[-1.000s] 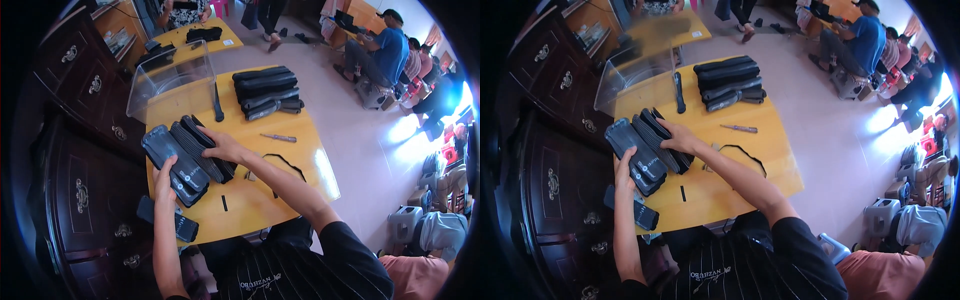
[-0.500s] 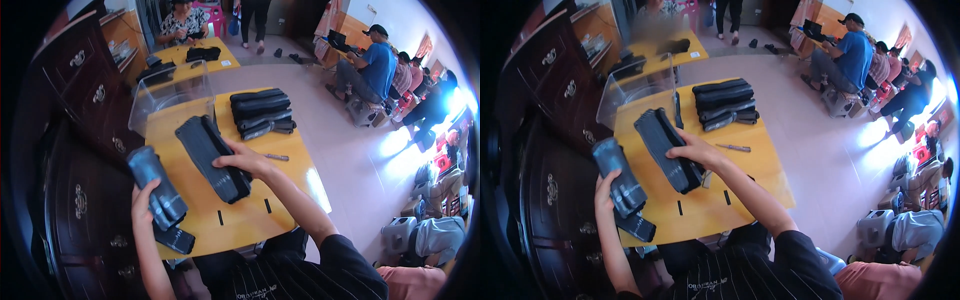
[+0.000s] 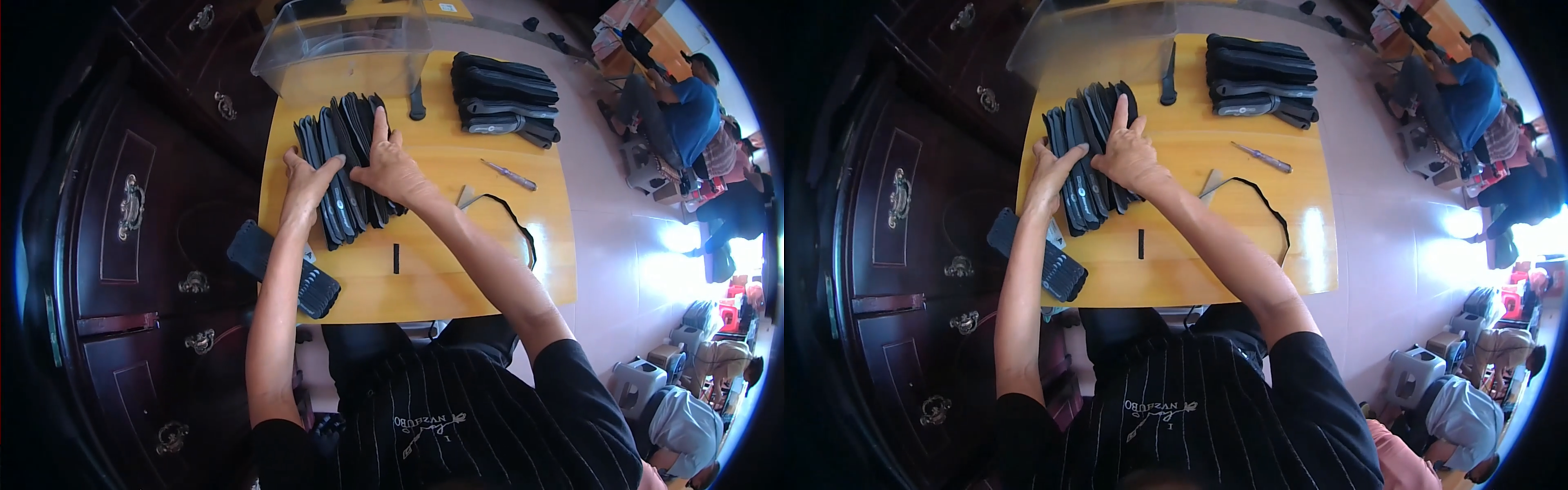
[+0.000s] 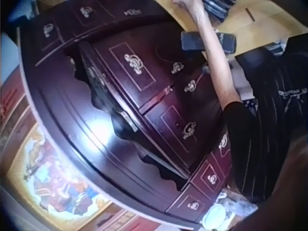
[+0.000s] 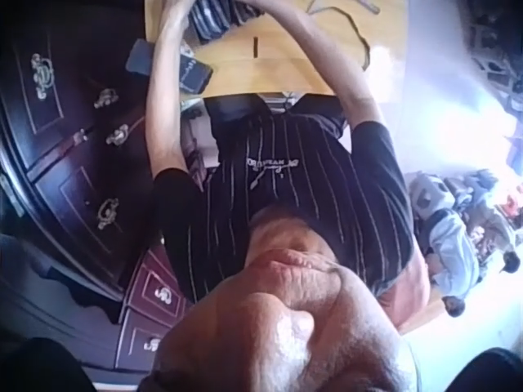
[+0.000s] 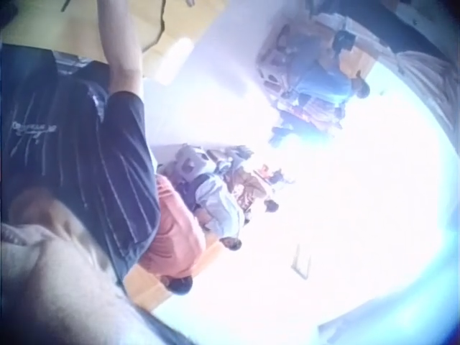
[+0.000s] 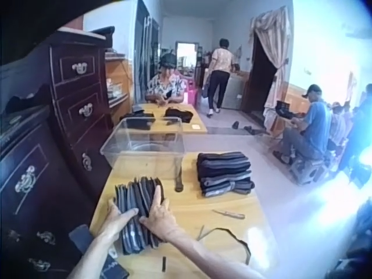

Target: The person is threading a thin black strap through grey fabric sleeves and then organizing the assembled pieces.

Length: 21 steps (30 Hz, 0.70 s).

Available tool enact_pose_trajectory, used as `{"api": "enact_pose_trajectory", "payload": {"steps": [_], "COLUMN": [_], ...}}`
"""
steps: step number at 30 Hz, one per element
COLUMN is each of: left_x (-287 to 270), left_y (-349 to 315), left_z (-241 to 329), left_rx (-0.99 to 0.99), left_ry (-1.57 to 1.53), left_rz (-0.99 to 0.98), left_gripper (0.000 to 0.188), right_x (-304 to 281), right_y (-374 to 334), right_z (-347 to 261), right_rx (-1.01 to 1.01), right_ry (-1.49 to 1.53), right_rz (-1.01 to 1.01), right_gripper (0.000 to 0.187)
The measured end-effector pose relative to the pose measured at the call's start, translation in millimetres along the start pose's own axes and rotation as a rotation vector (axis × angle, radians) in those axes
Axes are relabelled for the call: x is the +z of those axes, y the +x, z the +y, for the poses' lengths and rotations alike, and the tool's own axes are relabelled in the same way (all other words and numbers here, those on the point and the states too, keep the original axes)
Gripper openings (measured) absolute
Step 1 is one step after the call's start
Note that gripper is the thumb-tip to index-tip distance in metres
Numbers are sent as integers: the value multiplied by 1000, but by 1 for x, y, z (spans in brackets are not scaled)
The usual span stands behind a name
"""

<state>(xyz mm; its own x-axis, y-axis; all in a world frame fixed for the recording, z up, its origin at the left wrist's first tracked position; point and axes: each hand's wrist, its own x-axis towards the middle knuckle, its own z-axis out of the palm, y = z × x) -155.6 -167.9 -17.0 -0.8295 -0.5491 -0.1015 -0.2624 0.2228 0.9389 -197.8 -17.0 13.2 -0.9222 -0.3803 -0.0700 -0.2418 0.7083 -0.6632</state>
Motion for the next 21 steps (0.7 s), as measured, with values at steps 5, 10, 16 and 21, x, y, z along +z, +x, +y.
{"api": "enact_pose_trajectory", "payload": {"steps": [5, 10, 16, 21], "left_x": [-16, -23, -8, -9], "left_y": [-5, 7, 9, -15], "left_z": [11, 12, 34, 39], "left_rx": [-26, 35, -9, -6], "left_ry": [-44, 130, -422, -394], "left_rz": [-150, -37, -402, -404], "left_gripper": [55, 52, 81, 109], "right_x": [-19, -24, -38, 5], "right_y": [-10, -5, 11, 21], "right_z": [-20, -15, -2, 59], "right_rx": [63, 129, 14, -217], "right_ry": [-140, -195, 241, 529], "right_rz": [-134, -139, -318, 42], "right_gripper": [103, 100, 103, 109]}}
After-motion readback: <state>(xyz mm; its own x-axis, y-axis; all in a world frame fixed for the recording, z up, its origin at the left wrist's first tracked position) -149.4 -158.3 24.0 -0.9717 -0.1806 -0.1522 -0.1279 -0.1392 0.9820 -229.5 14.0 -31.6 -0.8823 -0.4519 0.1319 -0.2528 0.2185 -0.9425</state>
